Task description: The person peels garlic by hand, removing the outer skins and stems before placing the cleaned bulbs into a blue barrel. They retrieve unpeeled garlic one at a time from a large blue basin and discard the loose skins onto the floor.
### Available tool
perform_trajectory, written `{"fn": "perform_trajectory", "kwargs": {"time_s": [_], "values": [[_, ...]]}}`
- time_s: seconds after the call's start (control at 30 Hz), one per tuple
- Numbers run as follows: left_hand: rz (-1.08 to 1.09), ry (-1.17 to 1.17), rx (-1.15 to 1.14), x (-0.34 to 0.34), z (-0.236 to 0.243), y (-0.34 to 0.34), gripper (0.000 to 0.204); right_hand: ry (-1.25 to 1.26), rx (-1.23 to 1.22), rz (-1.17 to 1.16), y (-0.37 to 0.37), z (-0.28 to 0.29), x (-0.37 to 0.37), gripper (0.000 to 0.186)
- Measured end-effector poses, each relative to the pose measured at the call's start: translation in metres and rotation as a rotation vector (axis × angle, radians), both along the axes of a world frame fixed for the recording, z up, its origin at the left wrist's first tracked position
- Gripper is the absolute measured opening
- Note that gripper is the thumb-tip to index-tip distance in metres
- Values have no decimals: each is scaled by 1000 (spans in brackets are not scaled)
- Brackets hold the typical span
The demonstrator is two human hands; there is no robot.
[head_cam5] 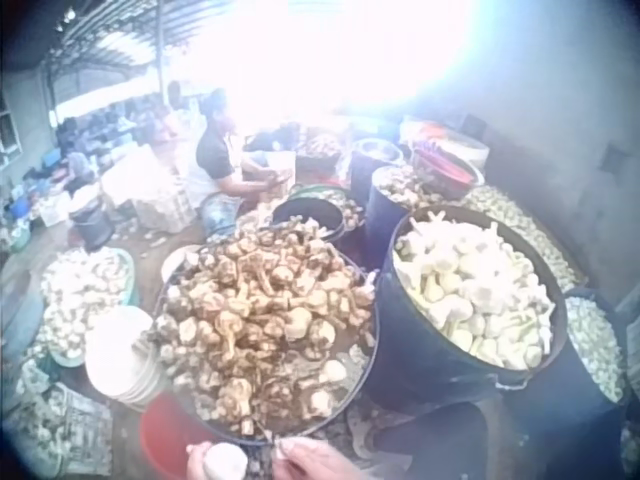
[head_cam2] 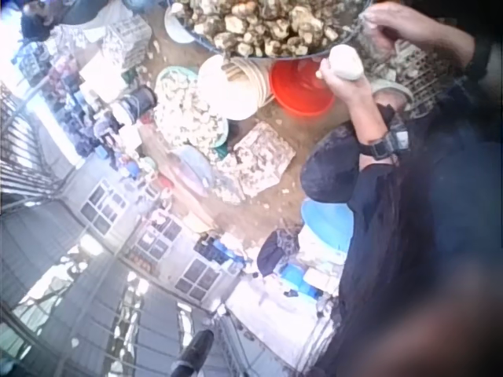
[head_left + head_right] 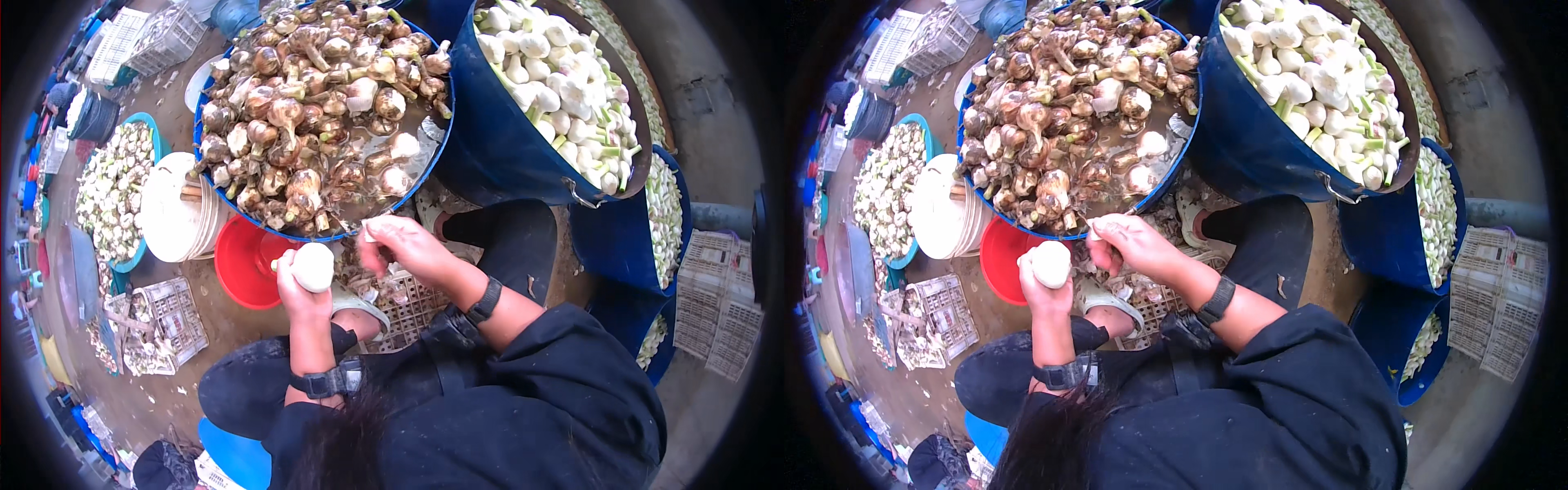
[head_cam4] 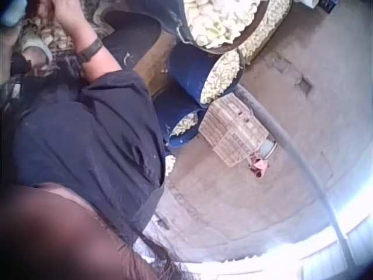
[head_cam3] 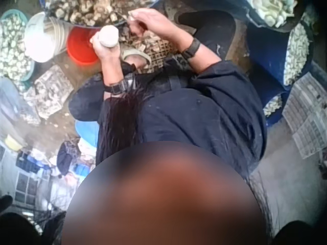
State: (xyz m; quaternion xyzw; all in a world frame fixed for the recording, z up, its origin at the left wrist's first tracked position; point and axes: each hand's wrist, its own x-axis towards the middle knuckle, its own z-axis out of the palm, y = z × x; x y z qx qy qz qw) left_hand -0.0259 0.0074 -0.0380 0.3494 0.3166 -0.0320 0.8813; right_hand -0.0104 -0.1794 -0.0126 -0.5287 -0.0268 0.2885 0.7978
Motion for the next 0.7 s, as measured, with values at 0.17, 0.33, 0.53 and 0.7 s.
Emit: {"fn": "perform_trajectory", "kwargs": {"time_s": [0.17, 0.33, 0.53, 0.7], "values": [[-332, -417, 885, -5, -2, -14, 68, 711, 432, -101, 19, -38, 0, 66], [-212, -104, 772, -6, 3, -1, 54, 152, 848, -310, -50, 12, 72, 57], [-399, -123, 696, 5, 4, -24, 31, -802, -1133, -172, -48, -88, 130, 29], [-333, -293, 738, 3, 2, -29, 76, -321, -868, -405, 5, -43, 105, 25]]}}
